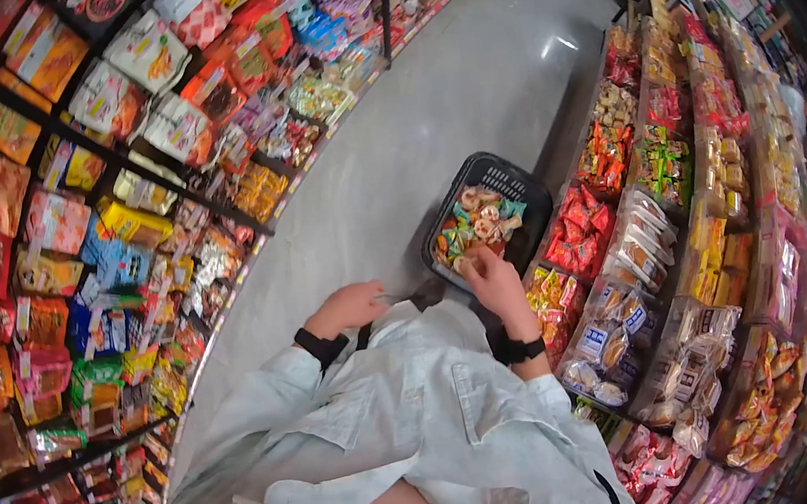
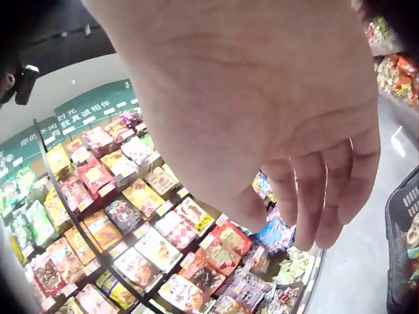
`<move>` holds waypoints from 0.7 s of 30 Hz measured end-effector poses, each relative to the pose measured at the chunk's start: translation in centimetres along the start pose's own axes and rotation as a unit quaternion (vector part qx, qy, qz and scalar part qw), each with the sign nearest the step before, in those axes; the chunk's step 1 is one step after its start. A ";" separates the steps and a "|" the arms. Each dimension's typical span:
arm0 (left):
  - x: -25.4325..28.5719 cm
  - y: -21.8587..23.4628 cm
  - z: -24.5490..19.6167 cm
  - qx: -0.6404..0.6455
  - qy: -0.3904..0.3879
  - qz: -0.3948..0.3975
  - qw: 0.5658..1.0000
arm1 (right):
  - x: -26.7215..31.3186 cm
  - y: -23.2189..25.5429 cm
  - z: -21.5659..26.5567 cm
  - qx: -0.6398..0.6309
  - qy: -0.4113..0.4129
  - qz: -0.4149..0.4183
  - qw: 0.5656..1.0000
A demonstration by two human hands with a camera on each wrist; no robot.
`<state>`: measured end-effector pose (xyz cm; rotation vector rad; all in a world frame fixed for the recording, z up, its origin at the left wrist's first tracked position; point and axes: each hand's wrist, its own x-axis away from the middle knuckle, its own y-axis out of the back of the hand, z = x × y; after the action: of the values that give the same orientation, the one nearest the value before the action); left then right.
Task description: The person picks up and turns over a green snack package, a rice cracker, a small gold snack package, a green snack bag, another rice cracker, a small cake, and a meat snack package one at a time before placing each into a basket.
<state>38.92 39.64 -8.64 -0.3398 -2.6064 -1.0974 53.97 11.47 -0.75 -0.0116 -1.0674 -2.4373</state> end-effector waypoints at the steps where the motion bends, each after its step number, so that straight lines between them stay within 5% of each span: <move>1: 2.1 -0.5 0.6 0.033 0.024 -0.009 0.999 | 0.2 -0.8 1.1 0.002 0.003 0.018 1.000; 8: 11.3 -4.0 5.1 0.156 0.213 -0.155 0.952 | -0.4 -5.8 4.4 0.012 0.077 0.209 0.975; 13: 16.4 -11.1 6.6 0.159 0.335 -0.111 0.922 | -4.3 -9.1 5.2 -0.009 0.122 0.347 0.930; 14: 16.5 -11.3 6.5 0.193 0.363 -0.079 0.908 | -5.3 -9.4 6.3 0.014 0.131 0.360 0.924; 17: 16.1 -10.9 5.7 0.247 0.394 -0.176 0.867 | -9.8 -12.0 7.6 0.017 0.190 0.397 0.898; 21: 12.4 -7.3 6.0 0.187 0.439 -0.211 0.853 | -16.3 -14.5 10.3 0.029 0.285 0.419 0.861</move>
<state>23.97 40.28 -13.03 0.6999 -1.9761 -0.5848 60.37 33.96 -6.72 0.2101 -0.6526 -1.4683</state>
